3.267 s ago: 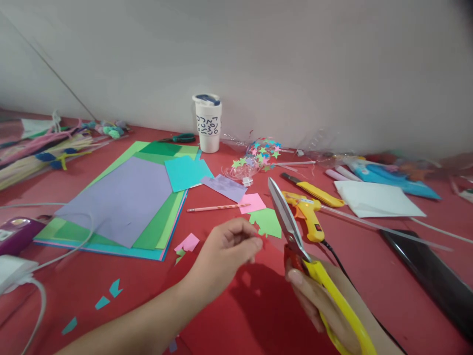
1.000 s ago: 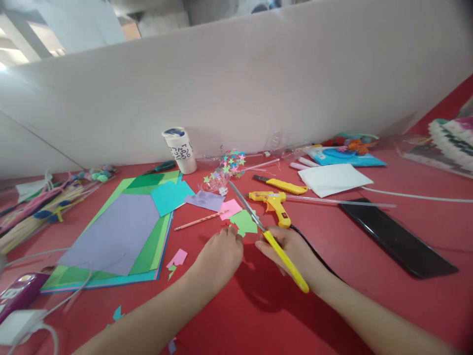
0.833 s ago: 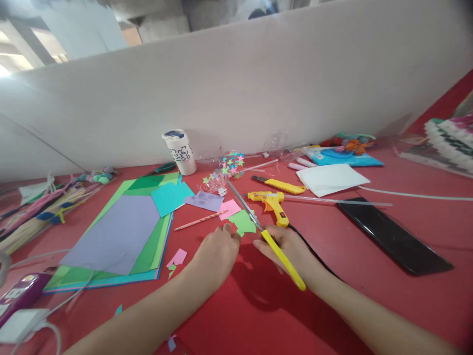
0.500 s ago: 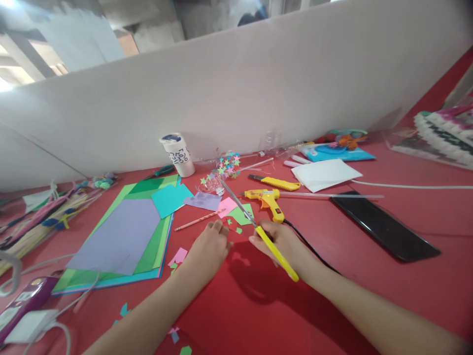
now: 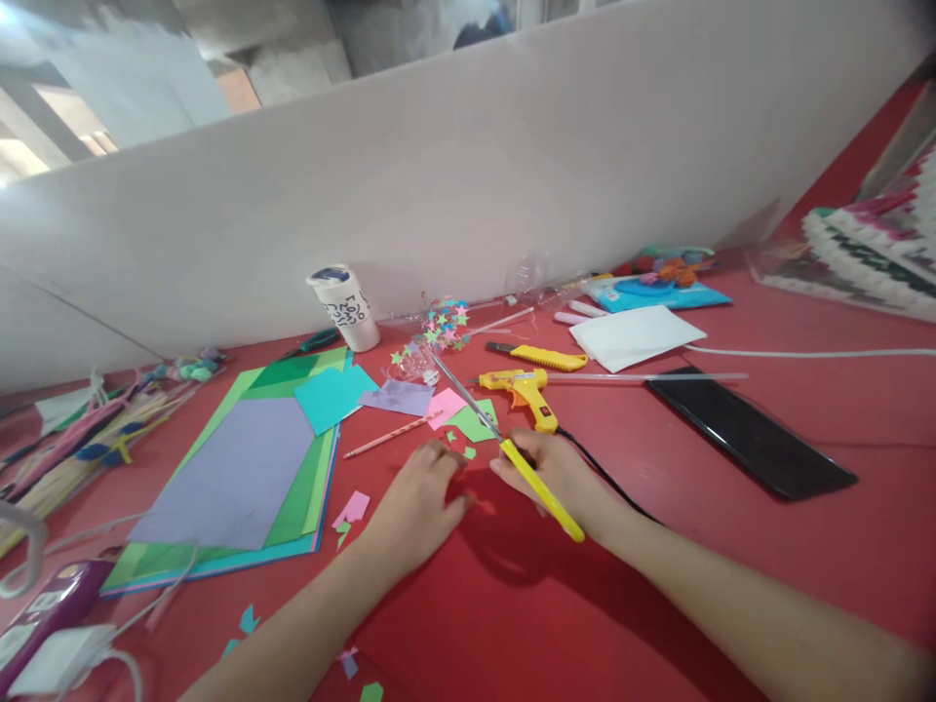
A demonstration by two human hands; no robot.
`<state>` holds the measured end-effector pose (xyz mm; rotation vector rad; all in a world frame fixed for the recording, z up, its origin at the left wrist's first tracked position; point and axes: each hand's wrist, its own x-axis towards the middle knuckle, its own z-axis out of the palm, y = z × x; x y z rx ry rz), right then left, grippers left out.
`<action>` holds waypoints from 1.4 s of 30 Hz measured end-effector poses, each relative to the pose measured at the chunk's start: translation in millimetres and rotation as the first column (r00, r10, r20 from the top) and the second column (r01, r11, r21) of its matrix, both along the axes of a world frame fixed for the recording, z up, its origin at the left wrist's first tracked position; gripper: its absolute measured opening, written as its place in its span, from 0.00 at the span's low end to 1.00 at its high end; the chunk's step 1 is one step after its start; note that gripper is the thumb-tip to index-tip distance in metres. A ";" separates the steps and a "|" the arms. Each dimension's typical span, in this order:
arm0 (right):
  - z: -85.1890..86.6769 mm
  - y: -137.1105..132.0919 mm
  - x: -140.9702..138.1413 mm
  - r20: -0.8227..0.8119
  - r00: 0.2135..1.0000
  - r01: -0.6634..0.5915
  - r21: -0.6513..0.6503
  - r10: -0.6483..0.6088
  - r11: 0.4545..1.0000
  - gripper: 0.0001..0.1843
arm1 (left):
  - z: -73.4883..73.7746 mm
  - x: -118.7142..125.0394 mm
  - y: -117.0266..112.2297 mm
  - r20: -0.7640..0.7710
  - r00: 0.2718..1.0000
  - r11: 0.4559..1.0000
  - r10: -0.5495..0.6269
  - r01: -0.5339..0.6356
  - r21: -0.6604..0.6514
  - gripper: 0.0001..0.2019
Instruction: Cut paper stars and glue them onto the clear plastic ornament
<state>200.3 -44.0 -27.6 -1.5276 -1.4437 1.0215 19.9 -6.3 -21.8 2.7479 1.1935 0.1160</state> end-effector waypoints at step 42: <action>-9.9 0.9 5.4 0.018 0.998 0.056 -0.074 -0.055 0.996 0.15 | -11.5 17.4 -22.1 -0.300 0.923 0.931 -0.240 0.306 0.197 0.17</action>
